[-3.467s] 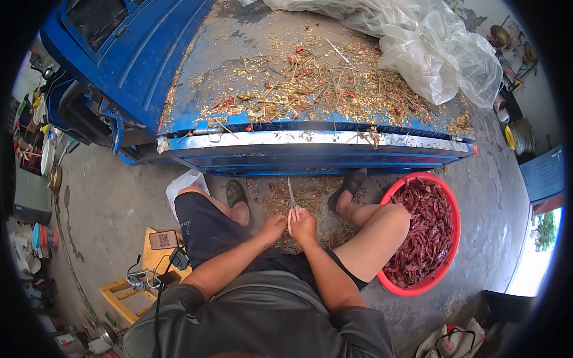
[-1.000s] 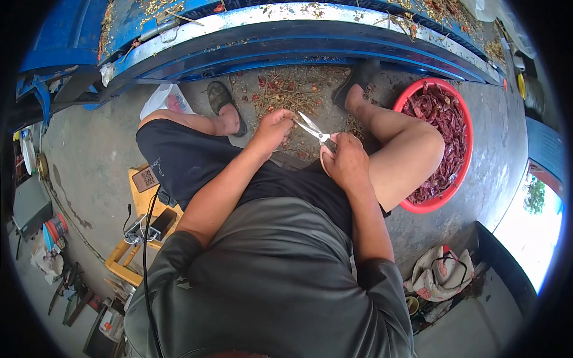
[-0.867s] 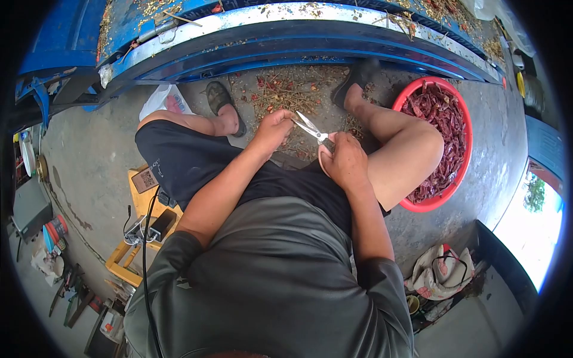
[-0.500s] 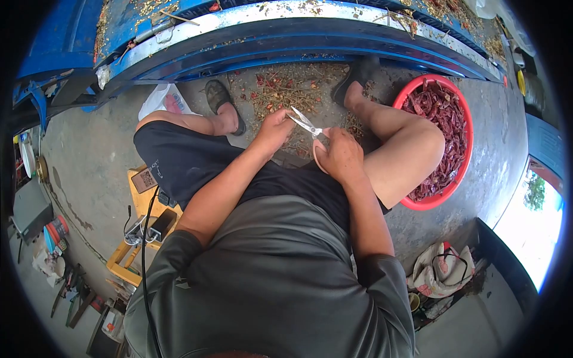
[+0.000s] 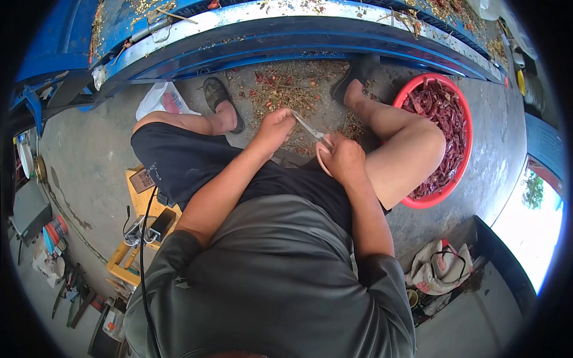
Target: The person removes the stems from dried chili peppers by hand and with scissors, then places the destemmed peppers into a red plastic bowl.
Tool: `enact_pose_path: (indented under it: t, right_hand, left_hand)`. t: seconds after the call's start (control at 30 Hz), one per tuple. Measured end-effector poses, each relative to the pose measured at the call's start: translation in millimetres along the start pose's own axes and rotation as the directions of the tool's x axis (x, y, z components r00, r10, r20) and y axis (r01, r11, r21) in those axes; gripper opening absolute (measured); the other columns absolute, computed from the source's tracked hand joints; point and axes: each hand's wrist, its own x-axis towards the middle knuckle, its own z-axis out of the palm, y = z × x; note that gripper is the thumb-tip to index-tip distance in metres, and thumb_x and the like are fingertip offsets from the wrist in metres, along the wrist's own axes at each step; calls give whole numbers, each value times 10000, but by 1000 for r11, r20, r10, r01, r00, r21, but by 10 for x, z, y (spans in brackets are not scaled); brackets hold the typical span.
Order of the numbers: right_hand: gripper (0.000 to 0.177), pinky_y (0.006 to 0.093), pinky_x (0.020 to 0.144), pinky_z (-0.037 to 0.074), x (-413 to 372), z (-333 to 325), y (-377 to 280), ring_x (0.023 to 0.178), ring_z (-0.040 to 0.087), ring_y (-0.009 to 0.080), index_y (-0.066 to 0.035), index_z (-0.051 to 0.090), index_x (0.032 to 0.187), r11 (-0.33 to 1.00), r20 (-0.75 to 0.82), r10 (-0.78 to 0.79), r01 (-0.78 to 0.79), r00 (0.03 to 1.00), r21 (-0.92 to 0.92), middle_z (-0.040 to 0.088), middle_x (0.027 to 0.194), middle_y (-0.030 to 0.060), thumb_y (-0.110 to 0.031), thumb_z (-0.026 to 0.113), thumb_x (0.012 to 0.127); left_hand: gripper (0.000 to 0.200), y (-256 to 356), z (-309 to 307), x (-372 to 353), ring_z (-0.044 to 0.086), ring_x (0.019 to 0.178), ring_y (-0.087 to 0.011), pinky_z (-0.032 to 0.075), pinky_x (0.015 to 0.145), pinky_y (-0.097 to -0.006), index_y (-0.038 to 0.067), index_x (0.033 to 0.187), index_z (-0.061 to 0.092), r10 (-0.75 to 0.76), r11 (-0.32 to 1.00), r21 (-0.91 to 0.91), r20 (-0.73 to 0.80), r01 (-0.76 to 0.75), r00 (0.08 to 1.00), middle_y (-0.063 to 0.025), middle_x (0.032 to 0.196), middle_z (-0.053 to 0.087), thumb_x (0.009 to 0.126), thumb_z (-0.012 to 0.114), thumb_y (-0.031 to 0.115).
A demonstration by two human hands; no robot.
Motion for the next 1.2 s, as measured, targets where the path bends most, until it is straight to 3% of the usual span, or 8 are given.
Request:
enact_pose_path:
  t: [0.27,0.43,0.53,0.77,0.83,1.03,1.13,1.2]
  right_hand:
    - [335,459,743,529,72,67,113,828,683,397,-18,686,939,995,116,37,-48,993,90,686,821,221,-337,705,841]
    - [484,437,773,520,106,0,41,857,684,387,11,671,972,990,250,68,-96,966,100,684,864,239,-451,713,834]
    - [479,414,670,479,68,48,-28,686,619,305,9,586,815,991,150,14,-34,989,132,621,723,174,-439,753,836]
    - [523,398,666,474,123,122,79,658,577,277,13,574,794,990,160,51,-71,986,123,601,701,161,-465,788,798]
    - [414,440,751,517,126,77,29,833,683,387,8,674,938,992,207,94,-110,974,67,677,811,225,-392,689,833]
    - [372,444,718,522,118,137,66,795,684,398,-2,677,870,992,145,70,-84,987,92,664,772,236,-373,684,839]
    - [379,448,730,521,130,167,96,808,681,404,-1,677,882,990,155,45,-65,987,128,665,786,240,-378,679,839]
    - [383,454,733,520,115,157,47,811,676,410,-1,675,877,991,140,46,-63,989,122,661,785,244,-383,677,839]
  left_hand:
    - [101,33,4,-17,358,554,-37,263,481,-233,56,925,576,3,1000,-21,3,-3,1000,58,674,428,963,487,83]
    - [104,-21,-24,1,359,557,-37,267,485,-235,50,956,578,3,1000,0,-14,-3,1000,58,677,428,955,476,68]
    - [110,-103,-32,33,360,558,-39,273,487,-237,49,987,576,35,999,-4,-12,-35,999,58,678,430,948,475,59]
    - [95,-90,-27,30,366,563,-42,285,491,-242,47,980,570,38,999,19,-17,-37,999,53,686,447,943,483,59]
    - [89,-89,-20,29,367,564,-42,288,493,-242,48,964,571,44,999,11,-22,-44,999,52,687,449,942,485,58]
    - [116,8,-15,-1,467,631,-52,365,544,-266,8,900,614,32,999,-31,-47,-33,998,14,707,548,909,502,36]
    - [120,-6,-20,9,457,614,-51,354,530,-266,9,898,616,25,998,-48,-41,-27,999,18,697,539,910,499,34]
    - [121,-78,-27,33,360,569,-43,272,500,-242,50,983,603,31,999,-28,-5,-31,1000,58,686,439,951,492,83]
